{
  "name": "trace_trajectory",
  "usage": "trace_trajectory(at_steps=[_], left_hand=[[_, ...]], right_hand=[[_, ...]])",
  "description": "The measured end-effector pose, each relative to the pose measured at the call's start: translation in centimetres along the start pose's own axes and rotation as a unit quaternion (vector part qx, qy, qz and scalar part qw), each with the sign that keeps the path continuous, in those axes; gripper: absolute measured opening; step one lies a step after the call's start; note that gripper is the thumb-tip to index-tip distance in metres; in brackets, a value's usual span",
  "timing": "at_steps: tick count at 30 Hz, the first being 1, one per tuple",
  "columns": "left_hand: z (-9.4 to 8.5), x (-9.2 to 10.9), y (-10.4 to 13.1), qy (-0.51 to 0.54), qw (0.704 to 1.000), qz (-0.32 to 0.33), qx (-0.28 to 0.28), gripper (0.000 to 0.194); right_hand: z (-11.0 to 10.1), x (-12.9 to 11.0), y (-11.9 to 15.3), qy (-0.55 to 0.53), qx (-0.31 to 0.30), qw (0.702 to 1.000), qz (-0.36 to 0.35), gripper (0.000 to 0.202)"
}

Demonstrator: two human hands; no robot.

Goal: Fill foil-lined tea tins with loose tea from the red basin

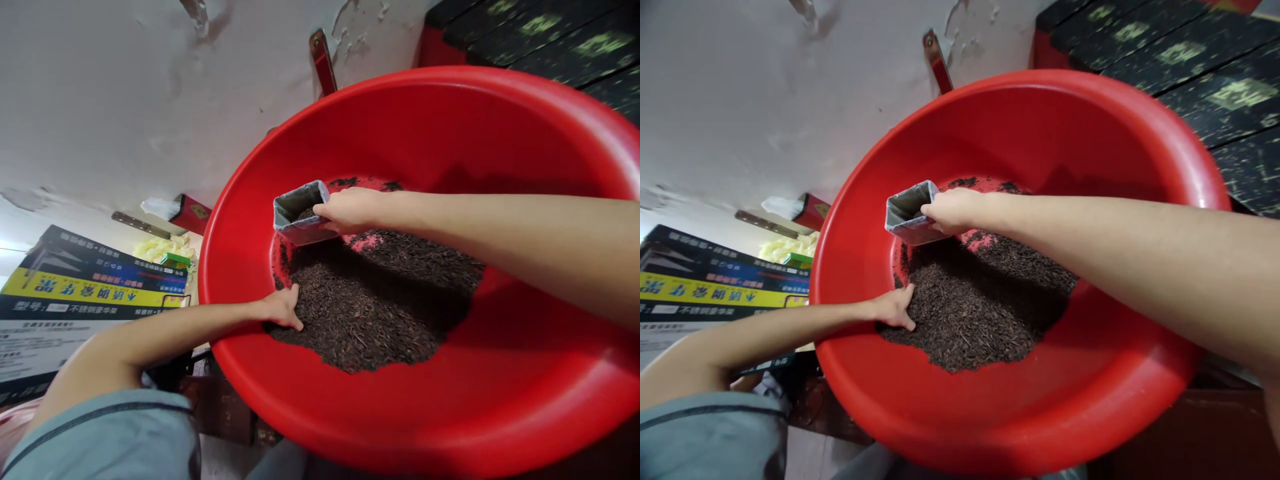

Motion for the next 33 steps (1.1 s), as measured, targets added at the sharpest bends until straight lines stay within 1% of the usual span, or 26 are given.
trace_trajectory(at_steps=[3,5,7,9,11,14,16,18,20,23,25,27,30,33], left_hand=[[-0.9,-0.4,-0.6,-0.019,1.000,0.008,0.014,0.081],[-2.2,-0.5,-0.7,-0.038,0.999,0.015,0.021,0.076],[-4.1,-0.3,-0.2,-0.026,0.999,0.024,0.033,0.074],[-6.6,0.0,0.9,0.030,0.997,0.038,0.056,0.070],[-9.2,0.5,2.5,0.100,0.989,0.065,0.090,0.063],[-12.9,1.4,5.1,0.163,0.966,0.132,0.150,0.054],[-15.1,1.9,6.5,0.179,0.951,0.169,0.186,0.050],[-17.3,2.2,7.4,0.185,0.933,0.199,0.236,0.047],[-19.7,2.6,7.8,0.175,0.907,0.228,0.308,0.044],[-22.7,3.1,7.4,0.137,0.853,0.264,0.429,0.043],[-23.8,3.0,6.6,0.128,0.813,0.280,0.495,0.043],[-24.3,2.7,5.4,0.134,0.783,0.299,0.529,0.040],[-24.0,2.3,4.0,0.148,0.757,0.341,0.537,0.028],[-23.5,2.2,3.9,0.144,0.744,0.365,0.541,0.018]], right_hand=[[0.2,0.1,0.0,0.017,-0.011,1.000,0.007,0.043],[0.0,0.1,0.1,0.018,-0.011,1.000,0.009,0.044],[-0.2,-0.1,0.2,0.019,-0.009,1.000,0.008,0.043],[-0.5,-0.3,0.3,0.024,-0.009,1.000,0.003,0.042],[-0.6,-0.4,0.4,0.030,-0.011,0.999,0.000,0.041],[-0.8,-0.5,0.6,0.025,-0.022,0.999,0.005,0.041],[-0.9,-0.5,0.7,0.022,-0.030,0.999,0.003,0.039],[-1.0,-0.6,0.8,0.021,-0.033,0.999,-0.003,0.039],[-1.1,-0.7,0.9,0.014,-0.030,0.999,-0.010,0.039],[-1.1,-0.7,0.9,-0.003,-0.011,1.000,-0.024,0.038],[-1.0,-0.6,0.8,0.000,-0.005,1.000,-0.027,0.038],[-0.8,-0.5,0.7,0.011,-0.010,1.000,-0.021,0.037],[-0.9,-0.5,0.7,0.018,-0.017,1.000,-0.012,0.036],[-1.1,-0.6,0.8,0.012,-0.017,1.000,-0.016,0.035]])
Point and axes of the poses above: each hand's wrist, its own y-axis away from the middle knuckle, its own z-axis out of the palm, x = y × z, the point moved 7 cm from there along -y, towards the middle knuckle, and after that the axes turned 2 degrees about y, right-handed, at the moved point
